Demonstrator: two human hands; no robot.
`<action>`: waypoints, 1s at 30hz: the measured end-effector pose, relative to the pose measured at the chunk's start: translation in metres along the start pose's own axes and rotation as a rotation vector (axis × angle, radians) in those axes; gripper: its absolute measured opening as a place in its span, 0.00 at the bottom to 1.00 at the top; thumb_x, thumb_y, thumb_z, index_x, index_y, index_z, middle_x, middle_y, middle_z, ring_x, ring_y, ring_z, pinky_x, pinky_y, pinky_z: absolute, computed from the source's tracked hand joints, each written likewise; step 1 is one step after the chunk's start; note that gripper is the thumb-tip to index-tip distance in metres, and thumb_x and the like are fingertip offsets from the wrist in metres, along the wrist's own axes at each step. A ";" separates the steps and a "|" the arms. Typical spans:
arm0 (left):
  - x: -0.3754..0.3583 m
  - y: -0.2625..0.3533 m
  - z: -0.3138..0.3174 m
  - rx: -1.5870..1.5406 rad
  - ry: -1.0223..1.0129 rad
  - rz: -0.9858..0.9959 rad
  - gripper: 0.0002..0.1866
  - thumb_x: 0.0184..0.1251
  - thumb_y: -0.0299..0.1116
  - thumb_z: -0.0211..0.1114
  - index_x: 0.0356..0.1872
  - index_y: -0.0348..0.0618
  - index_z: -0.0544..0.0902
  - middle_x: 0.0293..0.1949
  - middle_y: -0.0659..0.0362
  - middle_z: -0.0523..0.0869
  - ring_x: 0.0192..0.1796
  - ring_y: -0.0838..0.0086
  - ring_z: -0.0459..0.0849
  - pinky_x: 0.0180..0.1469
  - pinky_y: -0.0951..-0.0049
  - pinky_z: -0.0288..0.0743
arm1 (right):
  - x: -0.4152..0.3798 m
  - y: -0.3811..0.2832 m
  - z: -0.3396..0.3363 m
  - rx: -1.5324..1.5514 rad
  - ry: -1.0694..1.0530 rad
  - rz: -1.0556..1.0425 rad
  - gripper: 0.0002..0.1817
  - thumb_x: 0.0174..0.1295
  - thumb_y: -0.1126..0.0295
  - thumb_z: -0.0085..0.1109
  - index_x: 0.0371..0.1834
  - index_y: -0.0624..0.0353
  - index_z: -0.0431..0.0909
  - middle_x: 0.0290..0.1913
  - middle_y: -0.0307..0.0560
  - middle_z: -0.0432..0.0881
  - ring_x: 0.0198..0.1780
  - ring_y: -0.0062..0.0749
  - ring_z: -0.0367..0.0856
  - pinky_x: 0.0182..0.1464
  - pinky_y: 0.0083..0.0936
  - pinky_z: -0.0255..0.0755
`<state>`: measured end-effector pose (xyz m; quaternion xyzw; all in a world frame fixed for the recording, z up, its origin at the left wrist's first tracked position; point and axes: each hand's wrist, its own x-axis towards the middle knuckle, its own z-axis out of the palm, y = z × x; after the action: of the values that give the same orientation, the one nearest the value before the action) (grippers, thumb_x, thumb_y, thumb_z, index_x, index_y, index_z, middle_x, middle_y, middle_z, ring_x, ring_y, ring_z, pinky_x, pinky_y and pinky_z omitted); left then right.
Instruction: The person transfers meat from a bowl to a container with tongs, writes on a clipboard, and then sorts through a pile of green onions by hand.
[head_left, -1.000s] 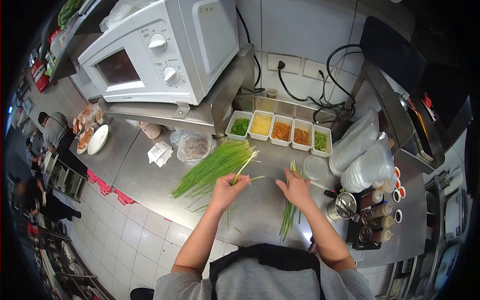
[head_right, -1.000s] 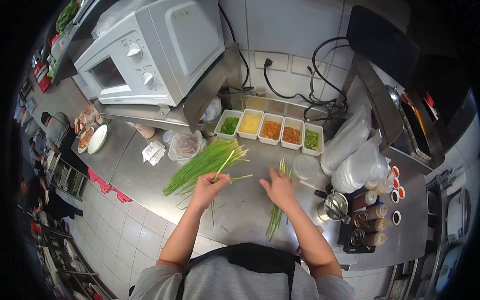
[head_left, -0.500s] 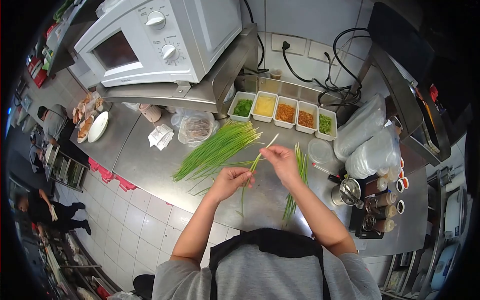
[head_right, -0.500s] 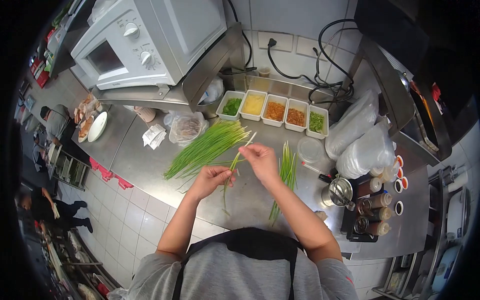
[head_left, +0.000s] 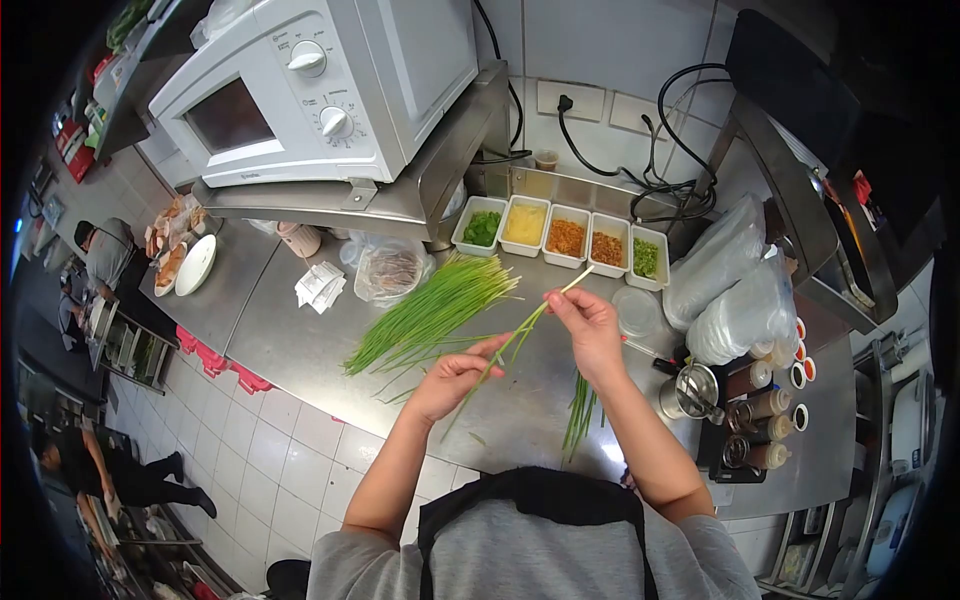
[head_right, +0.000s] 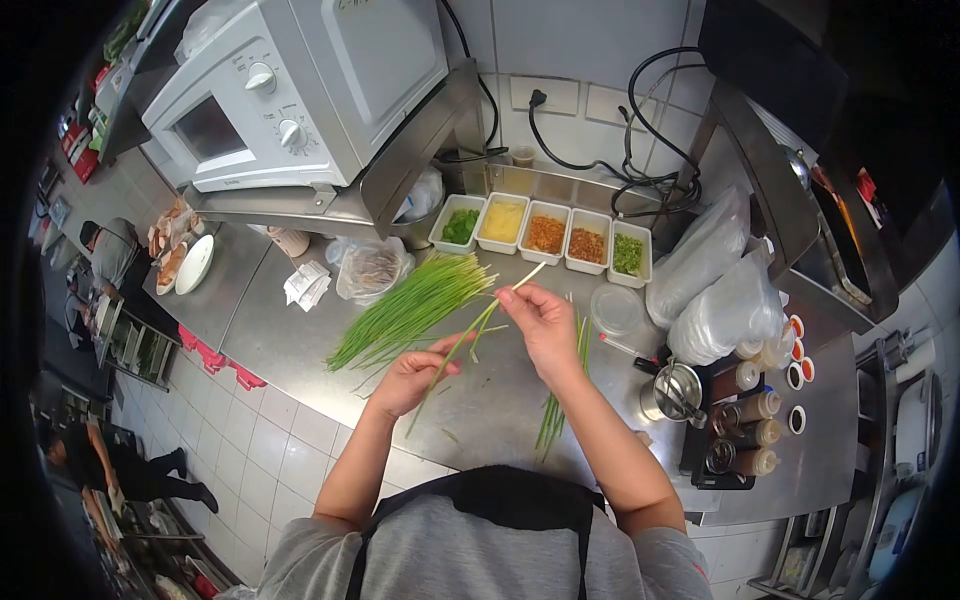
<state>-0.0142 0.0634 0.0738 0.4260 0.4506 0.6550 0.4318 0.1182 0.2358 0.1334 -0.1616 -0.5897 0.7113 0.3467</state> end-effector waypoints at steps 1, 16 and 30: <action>0.002 0.000 0.000 0.123 -0.008 0.016 0.10 0.63 0.25 0.62 0.45 0.38 0.81 0.53 0.47 0.79 0.57 0.66 0.78 0.55 0.67 0.74 | -0.001 0.002 0.001 0.003 -0.007 -0.009 0.08 0.63 0.69 0.59 0.38 0.63 0.82 0.35 0.37 0.82 0.37 0.17 0.76 0.46 0.17 0.69; -0.001 -0.018 0.000 -0.245 0.313 -0.211 0.12 0.60 0.21 0.63 0.46 0.35 0.77 0.36 0.52 0.86 0.38 0.69 0.86 0.45 0.73 0.80 | -0.025 -0.033 0.007 -0.262 -0.135 -0.584 0.05 0.52 0.79 0.65 0.33 0.63 0.83 0.34 0.43 0.80 0.37 0.31 0.77 0.42 0.24 0.69; -0.015 -0.011 0.005 -0.407 -0.037 -0.461 0.20 0.72 0.42 0.52 0.50 0.33 0.78 0.35 0.60 0.82 0.32 0.79 0.75 0.38 0.79 0.72 | -0.005 -0.021 -0.018 -0.168 0.151 -0.441 0.02 0.60 0.78 0.59 0.33 0.67 0.80 0.39 0.42 0.76 0.42 0.21 0.73 0.44 0.15 0.67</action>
<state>-0.0030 0.0531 0.0617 0.2294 0.3868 0.6087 0.6536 0.1397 0.2470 0.1480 -0.1098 -0.6402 0.5527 0.5221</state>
